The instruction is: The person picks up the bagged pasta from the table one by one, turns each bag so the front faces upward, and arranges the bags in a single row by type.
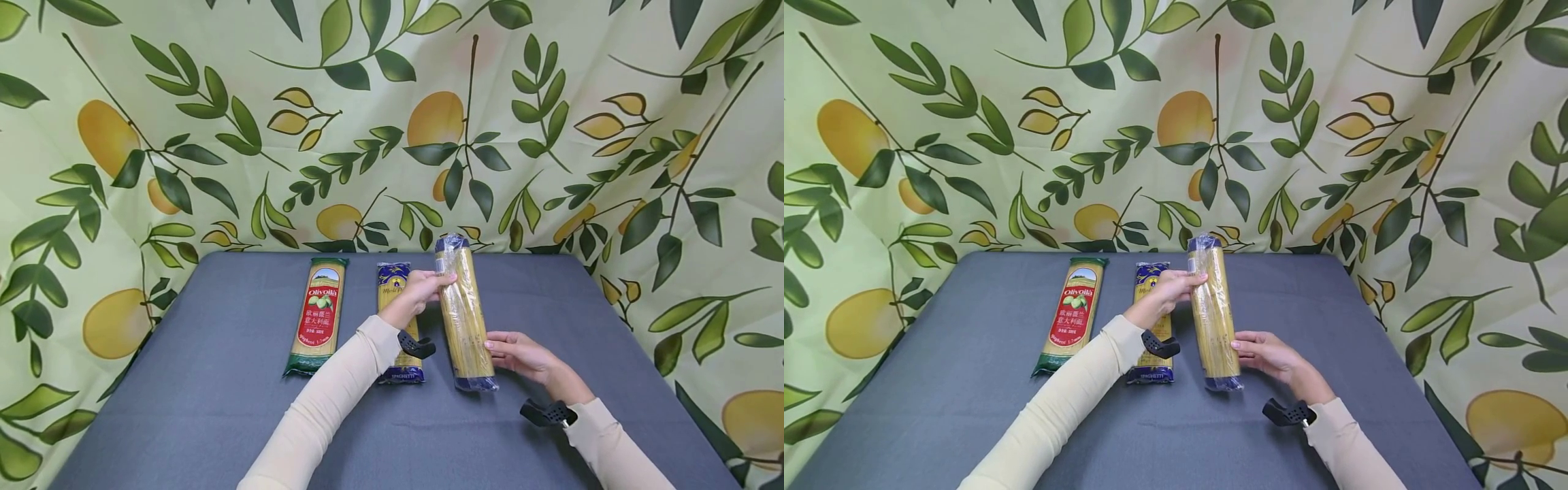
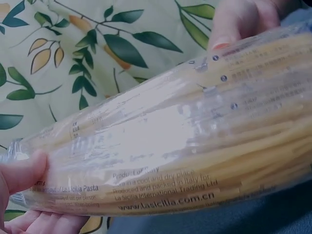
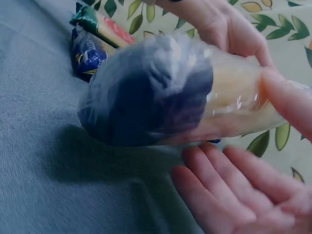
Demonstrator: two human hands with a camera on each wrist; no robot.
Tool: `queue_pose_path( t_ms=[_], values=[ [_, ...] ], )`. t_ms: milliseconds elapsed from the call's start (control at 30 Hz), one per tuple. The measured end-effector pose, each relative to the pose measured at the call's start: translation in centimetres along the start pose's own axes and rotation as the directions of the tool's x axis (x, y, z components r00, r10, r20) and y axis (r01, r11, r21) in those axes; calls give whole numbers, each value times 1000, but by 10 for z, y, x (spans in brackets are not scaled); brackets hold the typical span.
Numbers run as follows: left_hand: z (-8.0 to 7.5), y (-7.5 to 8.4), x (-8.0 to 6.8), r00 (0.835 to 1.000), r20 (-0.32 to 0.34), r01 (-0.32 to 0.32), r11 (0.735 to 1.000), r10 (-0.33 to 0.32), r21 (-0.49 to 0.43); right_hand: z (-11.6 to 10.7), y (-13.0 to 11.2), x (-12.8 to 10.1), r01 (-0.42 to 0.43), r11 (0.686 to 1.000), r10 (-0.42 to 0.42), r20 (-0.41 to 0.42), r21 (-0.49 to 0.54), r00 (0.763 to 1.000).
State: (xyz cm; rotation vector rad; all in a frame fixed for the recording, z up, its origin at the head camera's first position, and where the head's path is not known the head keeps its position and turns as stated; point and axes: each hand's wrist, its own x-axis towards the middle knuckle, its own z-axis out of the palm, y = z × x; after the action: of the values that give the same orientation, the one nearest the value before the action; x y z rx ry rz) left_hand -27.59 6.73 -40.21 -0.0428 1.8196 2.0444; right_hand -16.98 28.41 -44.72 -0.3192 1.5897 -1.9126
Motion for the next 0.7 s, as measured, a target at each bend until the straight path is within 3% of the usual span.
queue_pose_path(
  t_ms=[100, 167, 433, 700],
  values=[
    [-1, 1, 0, 1000, 14, 11, 1000, -11, -7, 1, 3, 3, 44, 998, -47, 98, 39, 994],
    [-1, 1, 0, 1000, 19, 18, 1000, -18, -14, 2, 4, 5, 73, 996, -79, 111, 59, 991],
    [-3, 2, 1, 999, 36, 24, 1000, -24, -11, 8, 3, 8, 116, 993, -115, -61, 11, 991],
    [-2, 7, -4, 999, 13, 29, 997, -30, 78, 16, -2, 7, 80, 996, -84, -173, -33, 981]
  ],
)
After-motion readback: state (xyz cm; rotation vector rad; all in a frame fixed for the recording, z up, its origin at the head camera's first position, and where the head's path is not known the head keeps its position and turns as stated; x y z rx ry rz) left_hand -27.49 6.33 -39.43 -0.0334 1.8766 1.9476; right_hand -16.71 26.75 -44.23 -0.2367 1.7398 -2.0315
